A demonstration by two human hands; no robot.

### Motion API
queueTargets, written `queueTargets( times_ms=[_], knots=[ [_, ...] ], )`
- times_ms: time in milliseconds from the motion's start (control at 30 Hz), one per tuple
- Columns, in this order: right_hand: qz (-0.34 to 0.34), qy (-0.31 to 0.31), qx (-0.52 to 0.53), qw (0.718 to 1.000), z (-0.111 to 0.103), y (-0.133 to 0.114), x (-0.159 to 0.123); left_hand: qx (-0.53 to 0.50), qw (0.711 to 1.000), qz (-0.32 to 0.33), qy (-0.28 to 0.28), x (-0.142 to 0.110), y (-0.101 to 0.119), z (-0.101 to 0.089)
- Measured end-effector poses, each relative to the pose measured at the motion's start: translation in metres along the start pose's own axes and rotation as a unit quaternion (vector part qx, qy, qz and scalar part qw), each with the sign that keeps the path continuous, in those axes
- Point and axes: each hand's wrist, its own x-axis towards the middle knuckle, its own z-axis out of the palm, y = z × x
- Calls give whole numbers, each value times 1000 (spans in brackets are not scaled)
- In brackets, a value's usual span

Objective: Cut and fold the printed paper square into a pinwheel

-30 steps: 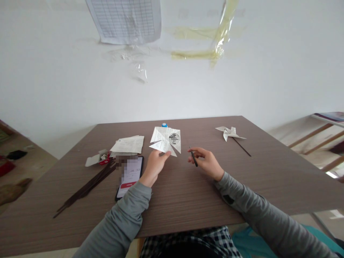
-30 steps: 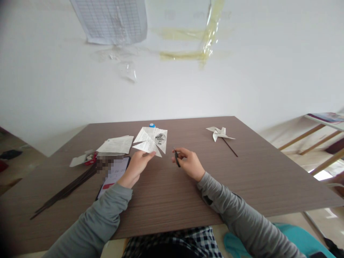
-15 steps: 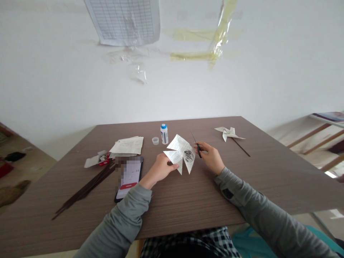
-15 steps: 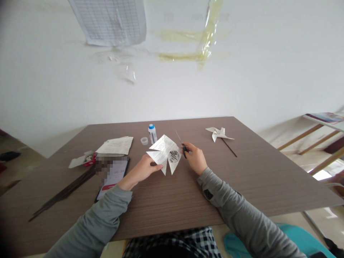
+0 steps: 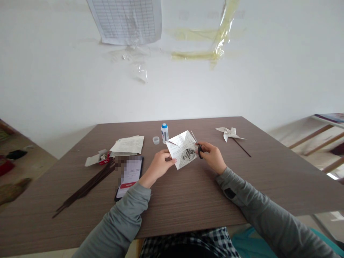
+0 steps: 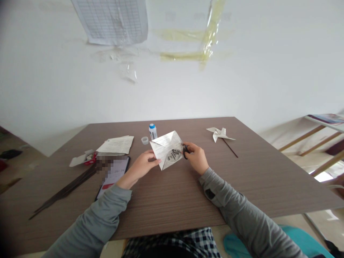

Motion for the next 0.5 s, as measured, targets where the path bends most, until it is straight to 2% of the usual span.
queueTargets(
  times_ms=[100, 300, 400, 500],
  knots=[
    [4, 16, -2, 1000, 1, -3, -2, 11, 998, -37, 53, 1, -1, 0],
    [2, -3, -8, 1000, 7, -11, -7, -23, 985, -79, 154, 3, 0, 1],
    [6, -28, -10, 1000, 9, -14, -8, -57, 978, -90, 181, 3, 1, 1],
    [16, -46, 9, 999, 12, -15, -10, -93, 975, -96, 179, 3, 2, 2]
  ],
)
